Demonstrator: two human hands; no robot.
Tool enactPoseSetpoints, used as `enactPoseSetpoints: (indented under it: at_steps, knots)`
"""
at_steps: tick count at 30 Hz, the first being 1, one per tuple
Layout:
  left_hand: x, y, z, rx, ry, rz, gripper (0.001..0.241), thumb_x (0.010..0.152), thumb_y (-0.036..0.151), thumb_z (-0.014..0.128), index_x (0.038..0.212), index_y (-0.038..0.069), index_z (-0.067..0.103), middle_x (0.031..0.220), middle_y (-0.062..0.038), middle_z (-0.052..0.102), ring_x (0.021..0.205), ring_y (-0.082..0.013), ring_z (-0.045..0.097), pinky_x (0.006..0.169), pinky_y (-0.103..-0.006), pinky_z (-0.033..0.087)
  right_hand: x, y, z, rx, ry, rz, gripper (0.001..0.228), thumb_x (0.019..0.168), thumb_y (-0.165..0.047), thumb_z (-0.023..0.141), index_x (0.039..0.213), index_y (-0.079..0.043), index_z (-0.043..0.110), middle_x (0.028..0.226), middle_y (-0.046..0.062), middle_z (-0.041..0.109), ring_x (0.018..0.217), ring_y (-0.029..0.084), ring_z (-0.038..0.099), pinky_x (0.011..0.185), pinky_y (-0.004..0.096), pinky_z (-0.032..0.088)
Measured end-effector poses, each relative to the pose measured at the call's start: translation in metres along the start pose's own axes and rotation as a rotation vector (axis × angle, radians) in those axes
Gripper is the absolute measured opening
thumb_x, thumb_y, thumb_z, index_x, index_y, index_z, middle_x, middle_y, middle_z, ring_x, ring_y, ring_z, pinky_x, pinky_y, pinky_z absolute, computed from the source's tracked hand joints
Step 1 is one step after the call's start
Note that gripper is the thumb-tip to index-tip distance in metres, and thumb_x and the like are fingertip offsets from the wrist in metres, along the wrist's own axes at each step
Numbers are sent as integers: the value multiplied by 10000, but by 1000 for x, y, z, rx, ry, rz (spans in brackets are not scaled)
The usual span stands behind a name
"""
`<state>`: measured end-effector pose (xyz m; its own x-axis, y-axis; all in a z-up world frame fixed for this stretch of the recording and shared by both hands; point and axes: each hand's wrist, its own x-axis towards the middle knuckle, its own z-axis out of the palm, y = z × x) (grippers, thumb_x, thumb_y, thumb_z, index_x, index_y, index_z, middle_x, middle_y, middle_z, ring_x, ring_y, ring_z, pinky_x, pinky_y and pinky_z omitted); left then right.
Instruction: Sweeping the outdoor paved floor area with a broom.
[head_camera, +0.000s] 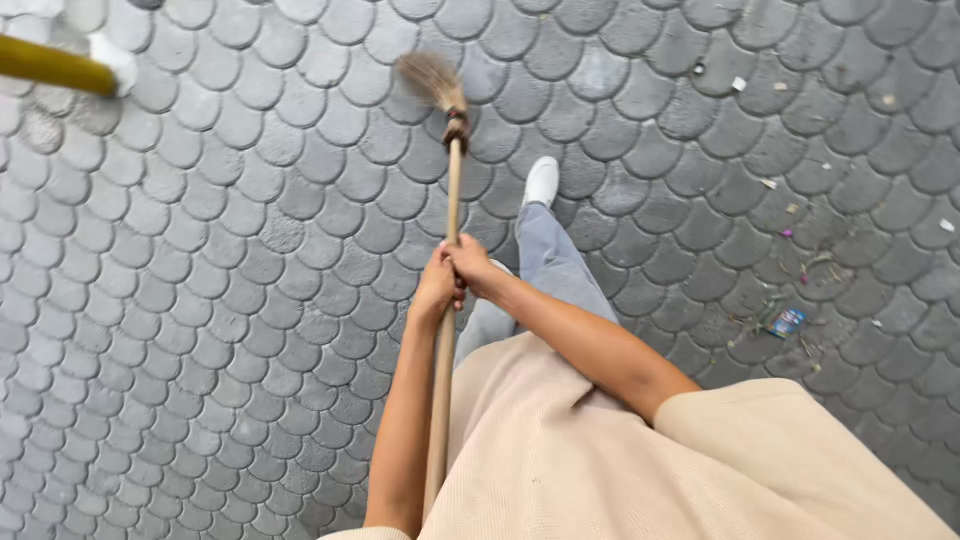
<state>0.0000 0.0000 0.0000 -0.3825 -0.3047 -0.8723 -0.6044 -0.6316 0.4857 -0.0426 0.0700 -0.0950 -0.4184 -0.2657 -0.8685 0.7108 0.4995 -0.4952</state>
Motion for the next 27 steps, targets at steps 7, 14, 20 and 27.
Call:
enactPoseSetpoints:
  at_steps: [7,14,20,27]
  knots:
    - [-23,11,61,24,-117,8,426,1080,175,357,1489,236,459,856,-152,594,477,-242,576,298,-418,556,-81,-91,-67,-5,330,-25,329,895,-291,579,1100,-48,666,1097,216,724,1075,381,699,914,512,540]
    - [-31,68,23,156,-23,67,434,1104,223,312,1508,314,442,711,-169,533,425,-241,543,245,-382,497,-64,-132,0,39,74,-119,210,896,-269,589,1007,-97,635,888,146,724,850,322,725,737,452,568]
    - [-16,97,93,375,-171,73,425,1095,201,309,1495,256,440,796,-197,586,551,-288,597,381,-432,528,7,-86,-53,211,173,-93,189,886,-251,663,979,-88,688,828,124,718,803,261,705,737,416,566]
    - [-36,118,228,611,-406,127,417,1081,172,304,1476,178,437,913,-234,657,724,-351,672,566,-500,570,-5,-71,-237,131,680,154,168,876,-377,637,942,-230,683,751,-29,722,772,203,726,733,396,554]
